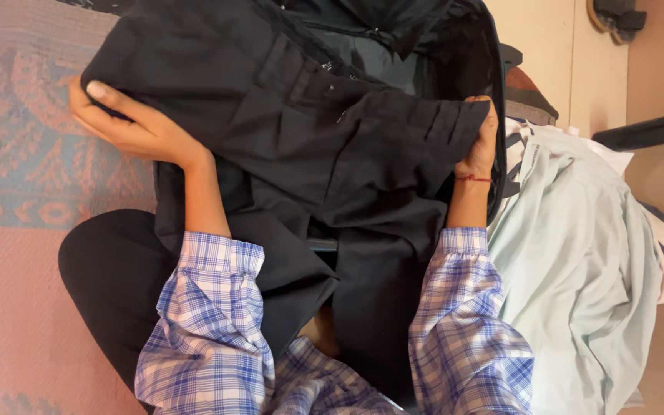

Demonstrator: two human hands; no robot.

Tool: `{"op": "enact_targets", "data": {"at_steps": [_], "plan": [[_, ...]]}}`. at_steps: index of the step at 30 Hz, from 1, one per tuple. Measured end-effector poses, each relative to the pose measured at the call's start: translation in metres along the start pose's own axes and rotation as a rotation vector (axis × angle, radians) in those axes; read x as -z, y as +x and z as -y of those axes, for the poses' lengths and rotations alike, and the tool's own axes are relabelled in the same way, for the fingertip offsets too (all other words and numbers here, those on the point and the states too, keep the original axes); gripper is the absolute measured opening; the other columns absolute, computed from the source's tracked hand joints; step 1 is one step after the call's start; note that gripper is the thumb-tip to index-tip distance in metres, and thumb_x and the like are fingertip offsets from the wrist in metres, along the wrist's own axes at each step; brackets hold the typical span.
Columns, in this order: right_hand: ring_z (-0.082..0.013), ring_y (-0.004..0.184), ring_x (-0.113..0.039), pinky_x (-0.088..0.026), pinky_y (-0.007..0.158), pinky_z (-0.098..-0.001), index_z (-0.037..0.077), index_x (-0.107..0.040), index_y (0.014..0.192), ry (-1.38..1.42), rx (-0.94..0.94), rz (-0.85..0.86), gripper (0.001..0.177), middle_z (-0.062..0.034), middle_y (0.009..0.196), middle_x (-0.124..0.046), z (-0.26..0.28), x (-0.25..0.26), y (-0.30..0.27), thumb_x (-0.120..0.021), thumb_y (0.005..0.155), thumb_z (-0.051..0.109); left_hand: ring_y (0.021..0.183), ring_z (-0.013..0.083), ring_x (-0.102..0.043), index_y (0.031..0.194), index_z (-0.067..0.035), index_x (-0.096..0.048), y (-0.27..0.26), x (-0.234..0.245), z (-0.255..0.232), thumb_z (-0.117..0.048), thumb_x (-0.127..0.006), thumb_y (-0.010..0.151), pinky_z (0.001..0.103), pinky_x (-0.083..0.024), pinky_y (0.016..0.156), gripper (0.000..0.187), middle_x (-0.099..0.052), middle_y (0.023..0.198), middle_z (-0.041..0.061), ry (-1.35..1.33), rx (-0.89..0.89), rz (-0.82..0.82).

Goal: The person buttons a light blue shirt, folds it, and places it into a suitcase before unfolding and rearranging a pair of black trousers inside the suitcase.

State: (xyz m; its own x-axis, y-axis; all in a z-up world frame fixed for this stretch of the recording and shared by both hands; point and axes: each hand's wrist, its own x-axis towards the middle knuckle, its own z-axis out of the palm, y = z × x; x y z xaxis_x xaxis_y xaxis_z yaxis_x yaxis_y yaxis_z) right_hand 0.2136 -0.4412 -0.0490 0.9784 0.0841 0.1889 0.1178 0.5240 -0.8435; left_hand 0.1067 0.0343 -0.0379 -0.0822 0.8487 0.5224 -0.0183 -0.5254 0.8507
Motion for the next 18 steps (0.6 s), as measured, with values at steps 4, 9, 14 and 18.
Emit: {"op": "enact_targets", "data": {"at_steps": [4,9,14,18], "plan": [[-0.0122,0.091,-0.059,-0.047,0.085,-0.0286,0.005,-0.068,0.106,-0.658,0.045,-0.023,0.024,-0.0012,0.098,-0.065,-0.005,-0.018,0.004,-0.066,0.11,0.028,0.103,0.0221,-0.062,0.127,-0.001,-0.058,-0.002,-0.001,-0.02,-0.031,-0.057,0.105,0.036,-0.053,0.091,0.038,-0.057,0.127,0.009,0.131,-0.096,-0.005],[-0.0323,0.073,-0.061,-0.046,0.068,-0.0394,0.001,-0.067,0.09,-1.505,0.305,0.168,0.035,-0.018,0.079,-0.065,-0.027,-0.047,-0.005,-0.065,0.107,0.032,0.132,0.0275,-0.05,0.128,-0.017,-0.064,-0.04,0.013,-0.059,-0.021,-0.073,0.105,0.046,-0.039,0.111,0.025,-0.052,0.14,0.008,0.039,-0.637,0.519],[-0.0334,0.056,-0.054,-0.045,0.069,-0.0386,0.0,-0.063,0.078,-1.571,-0.005,0.22,0.051,-0.0182,0.062,-0.057,-0.025,-0.051,-0.007,-0.064,0.108,0.04,0.157,0.0392,-0.026,0.144,-0.019,-0.062,-0.082,-0.001,-0.052,-0.049,-0.081,0.093,0.057,-0.027,0.118,0.062,-0.037,0.166,0.017,0.102,-0.751,1.295],[-0.0335,0.062,-0.047,-0.039,0.065,-0.0445,-0.003,-0.055,0.075,-1.355,0.424,-0.308,0.052,-0.0165,0.065,-0.047,-0.001,-0.048,-0.008,-0.084,0.095,0.035,0.15,0.0497,-0.002,0.154,-0.019,-0.048,-0.077,-0.007,-0.004,-0.075,-0.078,0.069,0.067,-0.008,0.117,0.107,-0.01,0.166,0.027,0.552,-0.39,1.28]]}}
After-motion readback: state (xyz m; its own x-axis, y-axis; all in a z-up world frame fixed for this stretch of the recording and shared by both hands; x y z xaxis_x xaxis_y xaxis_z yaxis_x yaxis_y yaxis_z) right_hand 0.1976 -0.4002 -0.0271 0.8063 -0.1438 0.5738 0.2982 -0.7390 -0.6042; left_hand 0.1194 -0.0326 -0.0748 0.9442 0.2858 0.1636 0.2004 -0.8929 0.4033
